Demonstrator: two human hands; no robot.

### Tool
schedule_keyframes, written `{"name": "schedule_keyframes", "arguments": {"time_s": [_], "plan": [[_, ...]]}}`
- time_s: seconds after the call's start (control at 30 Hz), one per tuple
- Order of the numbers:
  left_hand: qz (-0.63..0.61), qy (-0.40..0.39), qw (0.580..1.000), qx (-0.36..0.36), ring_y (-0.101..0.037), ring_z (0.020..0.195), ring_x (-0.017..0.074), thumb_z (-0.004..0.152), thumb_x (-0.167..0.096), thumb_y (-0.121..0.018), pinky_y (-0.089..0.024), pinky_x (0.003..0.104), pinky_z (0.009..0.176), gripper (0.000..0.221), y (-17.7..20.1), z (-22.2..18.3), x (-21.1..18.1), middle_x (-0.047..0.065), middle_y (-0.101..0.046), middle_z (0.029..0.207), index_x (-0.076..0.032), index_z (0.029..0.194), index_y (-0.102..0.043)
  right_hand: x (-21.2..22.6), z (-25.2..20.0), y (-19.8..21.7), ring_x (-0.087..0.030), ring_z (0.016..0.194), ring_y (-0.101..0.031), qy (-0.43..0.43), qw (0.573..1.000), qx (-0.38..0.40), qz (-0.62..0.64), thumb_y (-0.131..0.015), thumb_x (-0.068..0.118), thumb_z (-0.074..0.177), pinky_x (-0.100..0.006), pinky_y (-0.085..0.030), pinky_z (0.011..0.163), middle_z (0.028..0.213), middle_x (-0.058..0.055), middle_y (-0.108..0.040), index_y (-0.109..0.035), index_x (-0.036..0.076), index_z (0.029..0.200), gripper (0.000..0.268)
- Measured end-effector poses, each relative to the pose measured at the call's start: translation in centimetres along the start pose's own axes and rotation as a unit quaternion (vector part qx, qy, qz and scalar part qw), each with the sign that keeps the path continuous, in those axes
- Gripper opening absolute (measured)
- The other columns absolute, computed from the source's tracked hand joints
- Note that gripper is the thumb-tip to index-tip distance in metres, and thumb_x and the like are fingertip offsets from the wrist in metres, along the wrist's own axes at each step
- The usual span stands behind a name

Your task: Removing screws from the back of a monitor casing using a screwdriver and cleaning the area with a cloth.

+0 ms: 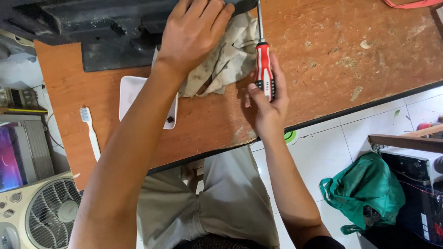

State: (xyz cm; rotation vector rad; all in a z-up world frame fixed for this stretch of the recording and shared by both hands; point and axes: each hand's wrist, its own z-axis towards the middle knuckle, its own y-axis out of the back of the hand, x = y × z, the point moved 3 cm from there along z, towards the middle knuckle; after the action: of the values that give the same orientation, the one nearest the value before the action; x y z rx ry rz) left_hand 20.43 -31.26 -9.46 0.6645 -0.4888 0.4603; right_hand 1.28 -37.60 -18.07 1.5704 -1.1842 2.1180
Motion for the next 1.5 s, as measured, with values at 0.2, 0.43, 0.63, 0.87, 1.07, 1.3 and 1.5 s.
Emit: {"name": "schedule_keyframes", "arguments": {"time_s": [0.2, 0.43, 0.63, 0.87, 1.07, 1.3, 1.5], "plan": [[-0.023, 0.011, 1.000, 0.011, -0.052, 0.078, 0.0128, 0.108, -0.010, -0.060, -0.044, 0.024, 0.071, 0.011, 0.1, 0.1, -0.2, -0.005, -0.055, 0.089, -0.016, 0.104, -0.069, 3.9, -0.1, -2.6, -0.035, 0.137, -0.049, 0.058, 0.897, 0.037, -0.436, -0.058, 0.002, 0.095, -0.046, -0.037, 0.120, 0.144, -0.019, -0.051, -0.029, 0.009, 0.159, 0.071], [-0.003, 0.029, 0.999, 0.012, -0.050, 0.078, 0.0140, 0.106, -0.008, -0.060, -0.045, 0.025, 0.073, 0.012, -0.3, -0.1, -0.7, -0.004, -0.051, 0.088, -0.016, 0.104, -0.069, 3.2, 0.9, -2.3, -0.021, 0.105, -0.047, -0.043, 0.997, 0.012, -0.068, -0.058, -0.012, 0.087, -0.030, -0.038, 0.085, 0.130, -0.017, -0.055, -0.038, 0.003, 0.155, 0.072], [-0.020, 0.038, 0.995, 0.088, -0.055, 0.092, 0.0169, 0.101, -0.010, -0.056, -0.047, 0.027, 0.080, 0.012, -0.5, -0.5, -0.9, -0.001, -0.054, 0.099, -0.016, 0.109, -0.063, 2.4, 0.0, -1.6, -0.010, 0.062, -0.044, -0.221, 0.903, -0.032, 0.367, -0.055, -0.007, 0.091, -0.016, -0.030, 0.041, 0.098, -0.013, -0.056, -0.052, -0.004, 0.127, 0.037], [-0.208, 0.099, 0.965, 0.128, -0.060, 0.091, 0.0282, 0.096, -0.008, -0.066, -0.043, 0.041, 0.080, 0.016, 4.0, -6.5, 4.4, 0.010, -0.061, 0.105, -0.007, 0.111, -0.070, 1.8, -6.7, -3.6, -0.012, 0.051, -0.044, -0.247, 0.963, 0.027, 0.104, -0.061, -0.004, 0.084, -0.020, -0.025, 0.040, 0.087, -0.012, -0.058, -0.054, 0.006, 0.139, 0.057], [-0.187, 0.152, 0.956, 0.165, -0.062, 0.110, 0.0335, 0.097, -0.005, -0.069, -0.043, 0.046, 0.095, 0.026, 6.5, -13.6, 7.6, 0.017, -0.065, 0.127, -0.001, 0.122, -0.069, -2.1, -5.8, -7.3, -0.014, 0.060, -0.053, -0.214, 0.971, 0.057, -0.094, -0.057, 0.009, 0.093, -0.024, -0.038, 0.053, 0.087, -0.009, -0.062, -0.049, 0.008, 0.148, 0.055], [-0.152, 0.223, 0.949, 0.163, -0.056, 0.105, 0.0362, 0.096, -0.013, -0.070, -0.040, 0.048, 0.094, 0.031, 7.9, -14.6, 10.0, 0.016, -0.060, 0.120, -0.005, 0.125, -0.063, -4.0, -6.6, -10.8, -0.013, 0.055, -0.046, -0.218, 0.966, 0.063, -0.127, -0.056, 0.004, 0.090, -0.027, -0.037, 0.051, 0.081, -0.007, -0.059, -0.051, 0.003, 0.142, 0.053], [-0.147, 0.215, 0.955, 0.145, -0.058, 0.112, 0.0342, 0.100, -0.014, -0.076, -0.043, 0.047, 0.102, 0.034, 7.0, -16.6, 11.2, 0.014, -0.063, 0.124, -0.001, 0.130, -0.067, -4.3, -7.3, -12.6, -0.011, 0.043, -0.041, -0.167, 0.967, 0.077, -0.175, -0.057, 0.006, 0.093, -0.025, -0.032, 0.038, 0.080, -0.009, -0.058, -0.054, 0.009, 0.140, 0.048]]}}
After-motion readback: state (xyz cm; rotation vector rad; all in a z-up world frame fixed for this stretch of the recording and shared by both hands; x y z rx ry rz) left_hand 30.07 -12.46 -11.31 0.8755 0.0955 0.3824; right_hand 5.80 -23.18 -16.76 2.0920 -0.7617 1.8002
